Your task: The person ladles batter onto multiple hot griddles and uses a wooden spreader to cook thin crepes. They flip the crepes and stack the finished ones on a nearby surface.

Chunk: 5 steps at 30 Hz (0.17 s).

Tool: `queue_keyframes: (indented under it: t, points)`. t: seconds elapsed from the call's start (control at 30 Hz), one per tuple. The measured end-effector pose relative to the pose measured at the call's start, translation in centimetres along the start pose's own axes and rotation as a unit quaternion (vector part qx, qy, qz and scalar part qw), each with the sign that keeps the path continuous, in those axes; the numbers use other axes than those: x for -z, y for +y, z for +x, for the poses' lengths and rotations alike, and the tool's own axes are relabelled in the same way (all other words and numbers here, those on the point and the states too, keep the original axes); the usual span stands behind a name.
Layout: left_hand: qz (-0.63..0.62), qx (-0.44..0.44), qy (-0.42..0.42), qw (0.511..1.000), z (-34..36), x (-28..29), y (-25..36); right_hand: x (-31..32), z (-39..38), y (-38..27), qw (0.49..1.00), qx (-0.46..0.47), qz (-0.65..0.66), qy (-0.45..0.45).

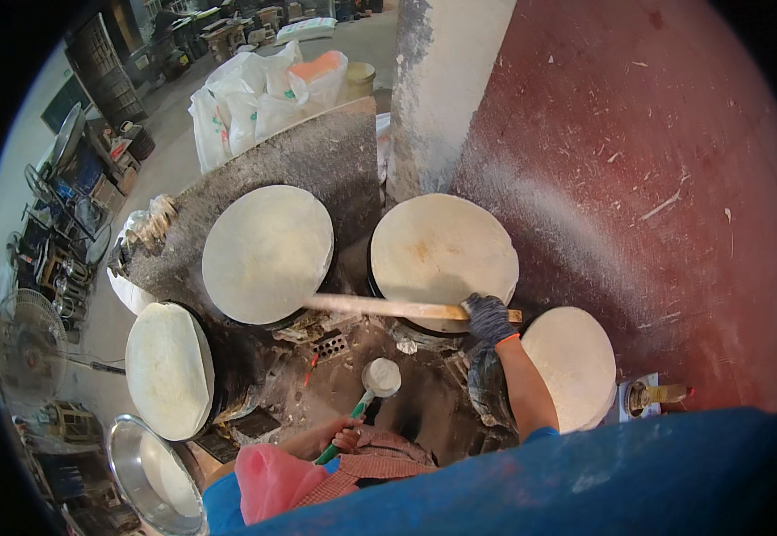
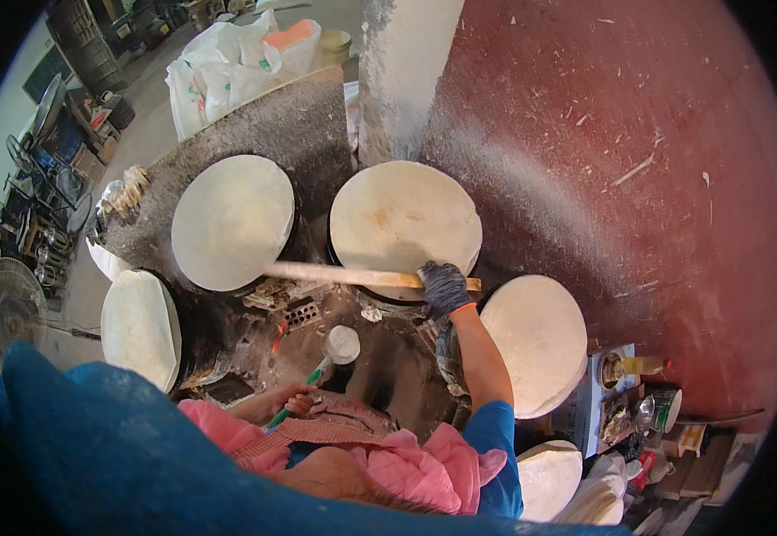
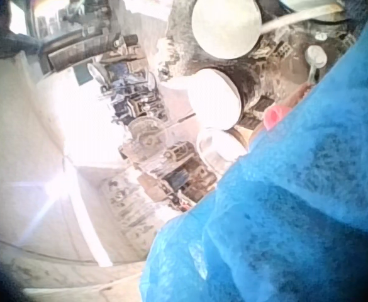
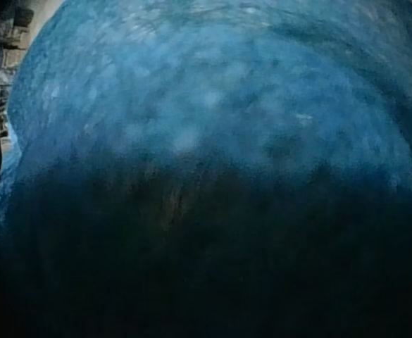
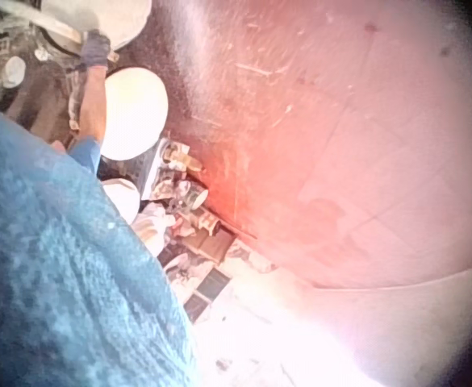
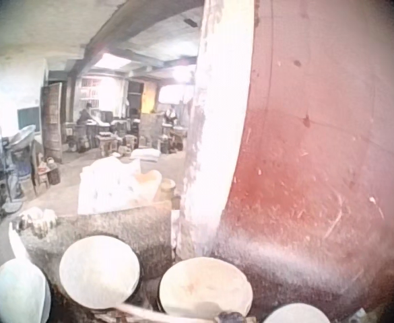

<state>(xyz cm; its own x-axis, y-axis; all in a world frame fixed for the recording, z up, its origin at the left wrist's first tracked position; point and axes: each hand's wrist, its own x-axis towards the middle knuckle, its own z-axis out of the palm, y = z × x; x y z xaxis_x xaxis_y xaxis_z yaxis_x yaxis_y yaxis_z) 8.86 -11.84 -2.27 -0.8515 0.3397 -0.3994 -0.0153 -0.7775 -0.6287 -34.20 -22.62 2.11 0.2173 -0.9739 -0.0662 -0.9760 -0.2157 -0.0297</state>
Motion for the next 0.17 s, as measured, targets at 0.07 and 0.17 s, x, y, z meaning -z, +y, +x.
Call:
queue_keyframes:
  t: [0.07, 0.17]
  points:
    - [0.017, -0.002, -0.004, 1.000, -0.2, 0.3, 1.2, 1.5, 1.7, 2.0, 0.997, -0.062, 0.038, 0.008]
    - [0.046, -0.023, 0.023, 0.998, 0.1, 1.3, 2.5, 4.0, 3.8, 5.9, 0.972, -0.196, 0.126, -0.023]
